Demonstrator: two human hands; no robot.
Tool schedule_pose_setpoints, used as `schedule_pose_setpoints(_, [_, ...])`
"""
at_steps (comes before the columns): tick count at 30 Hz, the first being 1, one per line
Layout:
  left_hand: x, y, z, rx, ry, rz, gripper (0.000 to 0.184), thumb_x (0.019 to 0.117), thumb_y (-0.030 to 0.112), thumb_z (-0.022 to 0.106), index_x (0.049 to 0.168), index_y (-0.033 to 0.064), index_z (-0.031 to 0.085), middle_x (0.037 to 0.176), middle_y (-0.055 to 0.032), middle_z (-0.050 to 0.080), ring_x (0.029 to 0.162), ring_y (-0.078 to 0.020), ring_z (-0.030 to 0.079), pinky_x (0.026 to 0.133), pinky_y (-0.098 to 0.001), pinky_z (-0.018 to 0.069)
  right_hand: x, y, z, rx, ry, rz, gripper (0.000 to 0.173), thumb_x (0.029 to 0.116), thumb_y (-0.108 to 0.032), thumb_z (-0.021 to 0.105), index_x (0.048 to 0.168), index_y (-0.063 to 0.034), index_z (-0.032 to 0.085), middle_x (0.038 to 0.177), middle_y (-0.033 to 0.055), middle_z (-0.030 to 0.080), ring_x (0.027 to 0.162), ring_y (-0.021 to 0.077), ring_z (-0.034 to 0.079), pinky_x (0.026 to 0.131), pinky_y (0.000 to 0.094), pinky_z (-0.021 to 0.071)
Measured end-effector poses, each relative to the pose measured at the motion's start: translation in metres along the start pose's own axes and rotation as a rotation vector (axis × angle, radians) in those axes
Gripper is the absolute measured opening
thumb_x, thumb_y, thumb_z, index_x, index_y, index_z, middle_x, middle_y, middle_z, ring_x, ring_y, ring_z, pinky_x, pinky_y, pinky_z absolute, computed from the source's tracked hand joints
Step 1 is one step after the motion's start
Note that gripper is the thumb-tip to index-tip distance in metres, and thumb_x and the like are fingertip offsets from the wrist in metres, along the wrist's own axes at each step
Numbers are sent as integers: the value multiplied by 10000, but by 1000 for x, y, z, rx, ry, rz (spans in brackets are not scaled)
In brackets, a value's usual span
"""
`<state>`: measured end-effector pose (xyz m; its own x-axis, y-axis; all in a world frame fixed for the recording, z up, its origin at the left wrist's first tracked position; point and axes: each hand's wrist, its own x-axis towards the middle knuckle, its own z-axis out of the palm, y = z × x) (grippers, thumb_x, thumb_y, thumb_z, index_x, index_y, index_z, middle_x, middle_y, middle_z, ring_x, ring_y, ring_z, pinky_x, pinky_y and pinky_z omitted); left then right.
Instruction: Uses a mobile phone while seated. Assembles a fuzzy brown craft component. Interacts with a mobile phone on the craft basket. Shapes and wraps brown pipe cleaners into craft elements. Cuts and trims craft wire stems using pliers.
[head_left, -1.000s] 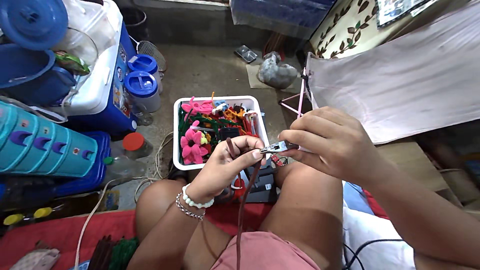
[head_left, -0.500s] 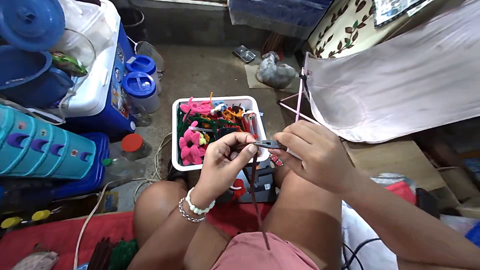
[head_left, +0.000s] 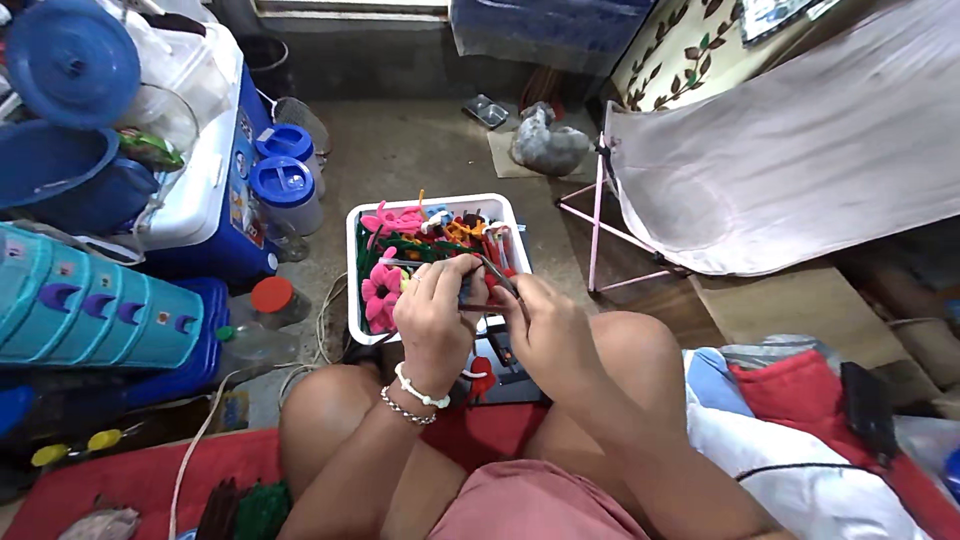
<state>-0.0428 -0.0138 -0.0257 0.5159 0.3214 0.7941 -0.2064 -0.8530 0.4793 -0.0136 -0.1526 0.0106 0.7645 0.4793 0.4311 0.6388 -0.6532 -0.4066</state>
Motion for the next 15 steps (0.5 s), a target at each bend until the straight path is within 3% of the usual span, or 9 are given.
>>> schedule_pose_setpoints(5, [-11, 4, 13, 198, -121, 65, 114, 942, 142, 684, 992, 66, 753, 914, -72, 755, 789, -218, 714, 644, -335, 542, 6, -6, -23, -67, -385, 217, 395, 1096, -293, 427, 1014, 12, 665, 861, 167, 679, 835, 329, 707, 703, 481, 552])
schedule_pose_setpoints(7, [-11, 5, 13, 148, -174, 26, 129, 963, 155, 671, 1009, 70, 756, 925, -70, 756, 812, -213, 720, 677, -345, 560, 10, 1, -30, -21, -465, 253, 422, 1108, -330, 400, 1045, -2, 659, 897, 160, 679, 874, 316, 699, 744, 483, 546])
schedule_pose_setpoints(11, [-5, 1, 8, -84, -181, -60, 126, 956, 160, 703, 1036, 82, 762, 934, -48, 751, 850, -136, 712, 761, -305, 584, 10, 29, -35, 193, -349, 169, 483, 1099, -423, 404, 1023, -49, 700, 850, 95, 665, 785, 219, 660, 710, 435, 542])
schedule_pose_setpoints(15, [-1, 5, 3, -358, -160, -168, 140, 947, 119, 712, 1045, 23, 739, 948, -35, 744, 807, -32, 677, 717, -196, 570, 9, 45, -45, 248, -166, 60, 447, 1081, -429, 455, 1073, -57, 703, 930, 66, 666, 791, 139, 631, 706, 335, 544])
